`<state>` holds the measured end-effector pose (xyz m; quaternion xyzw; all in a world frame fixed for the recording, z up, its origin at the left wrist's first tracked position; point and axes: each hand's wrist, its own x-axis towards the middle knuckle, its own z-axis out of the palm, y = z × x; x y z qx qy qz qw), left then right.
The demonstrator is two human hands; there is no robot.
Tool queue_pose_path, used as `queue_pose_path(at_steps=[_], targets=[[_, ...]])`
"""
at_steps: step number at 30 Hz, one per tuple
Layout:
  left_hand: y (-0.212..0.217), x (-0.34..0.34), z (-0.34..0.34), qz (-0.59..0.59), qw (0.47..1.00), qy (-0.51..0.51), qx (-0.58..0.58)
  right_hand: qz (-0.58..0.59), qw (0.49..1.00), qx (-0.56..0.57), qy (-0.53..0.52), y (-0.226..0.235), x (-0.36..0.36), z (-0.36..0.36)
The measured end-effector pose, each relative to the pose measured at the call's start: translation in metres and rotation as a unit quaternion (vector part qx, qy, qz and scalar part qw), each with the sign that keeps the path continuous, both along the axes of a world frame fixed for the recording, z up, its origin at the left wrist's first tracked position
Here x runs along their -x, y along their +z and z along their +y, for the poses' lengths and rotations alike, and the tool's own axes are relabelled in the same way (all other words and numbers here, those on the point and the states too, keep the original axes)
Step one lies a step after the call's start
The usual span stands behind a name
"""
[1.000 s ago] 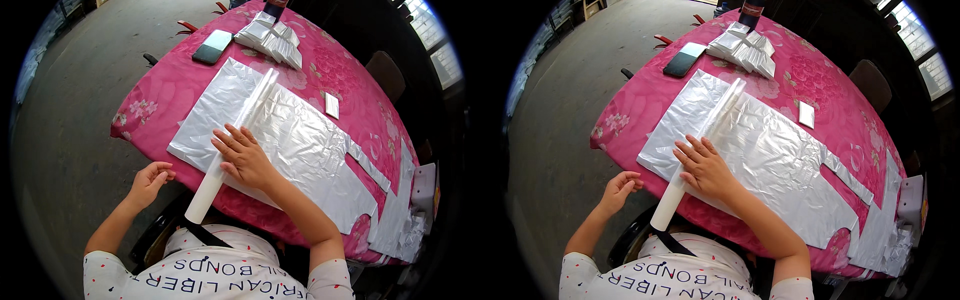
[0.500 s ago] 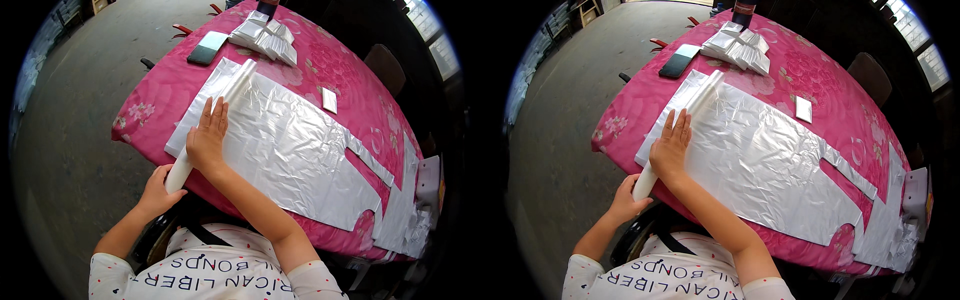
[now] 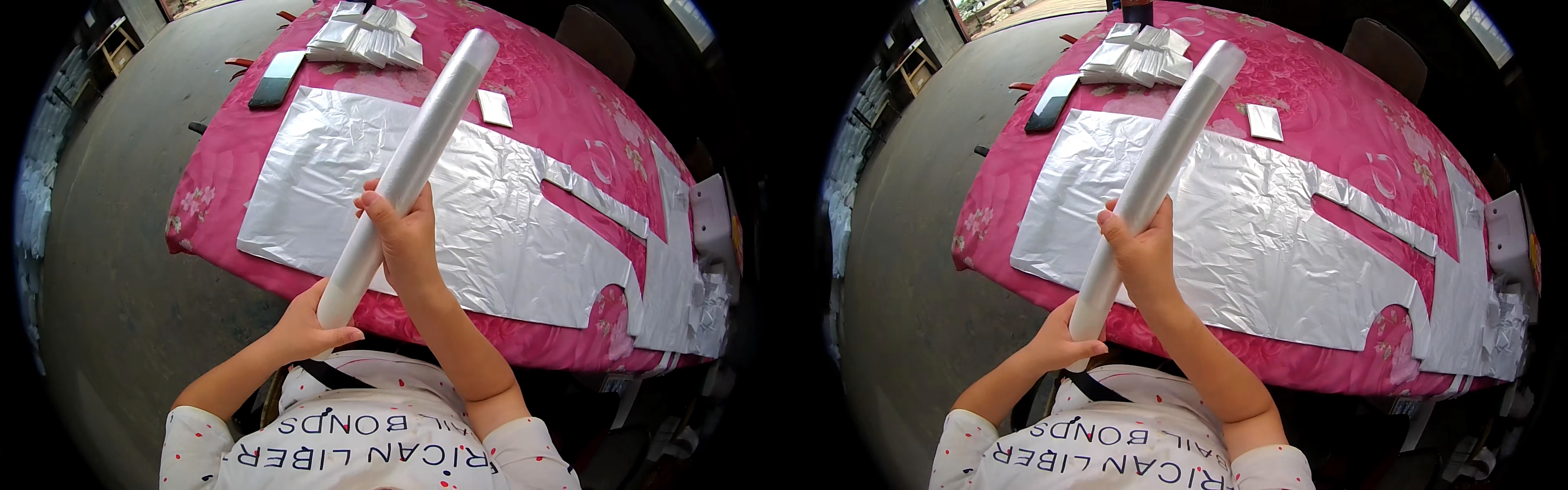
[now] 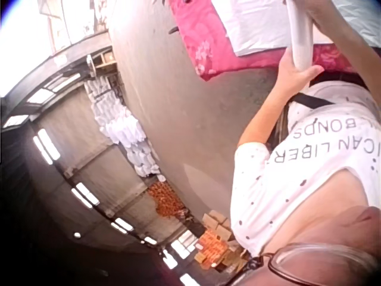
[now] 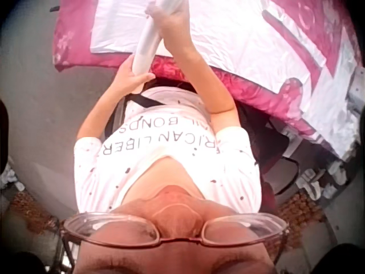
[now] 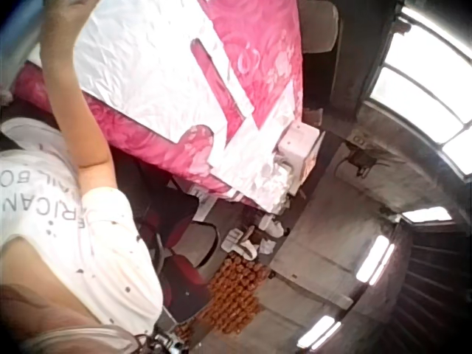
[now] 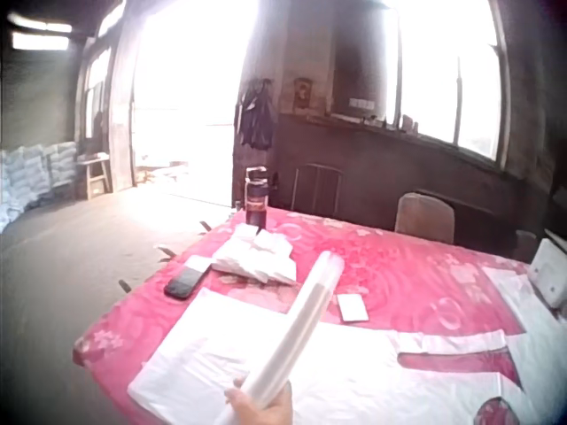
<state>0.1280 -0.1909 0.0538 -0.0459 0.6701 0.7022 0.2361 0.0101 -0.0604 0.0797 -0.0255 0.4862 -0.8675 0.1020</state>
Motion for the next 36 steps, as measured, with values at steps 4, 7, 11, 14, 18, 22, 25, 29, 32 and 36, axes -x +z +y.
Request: queue_pose_path(at_steps=[4, 7, 11, 14, 18, 22, 25, 29, 32, 36], targets=[[0.007, -0.001, 0.007, -0.214, 0.878, -0.149, -0.401, -0.025, 0.976, 0.188, 0.109, 0.013, -0.008, 0.03], [0.005, -0.001, 0.015, -0.243, 0.825, -0.165, -0.483, -0.052, 0.982, 0.164, 0.074, 0.019, -0.015, 0.036], [0.016, 0.01, 0.028, -0.045, 0.996, -0.018, -0.069, -0.066, 0.997, 0.03, -0.001, 0.005, -0.019, 0.039], [-0.002, 0.012, 0.032, 0.088, 0.995, 0.015, 0.045, -0.017, 0.999, -0.021, -0.029, -0.021, -0.034, 0.029], [0.0, 0.007, 0.035, 0.049, 0.994, 0.01, 0.1, -0.027, 0.998, -0.046, 0.019, -0.036, -0.043, 0.029], [-0.008, 0.001, 0.011, -0.113, 0.986, -0.052, -0.112, -0.086, 0.995, 0.044, 0.036, -0.044, -0.016, 0.052], [-0.007, -0.008, 0.005, -0.187, 0.965, -0.107, -0.15, -0.072, 0.995, 0.028, -0.055, -0.046, 0.023, 0.104], [-0.012, -0.019, -0.001, -0.254, 0.943, -0.126, -0.174, -0.07, 0.978, -0.097, -0.172, -0.047, 0.055, 0.169], [-0.016, -0.026, -0.004, -0.287, 0.932, -0.104, -0.197, -0.078, 0.988, -0.129, -0.039, -0.048, 0.059, 0.194], [-0.023, -0.029, -0.005, -0.287, 0.929, -0.106, -0.208, -0.073, 0.971, -0.222, 0.041, -0.043, 0.058, 0.19]])
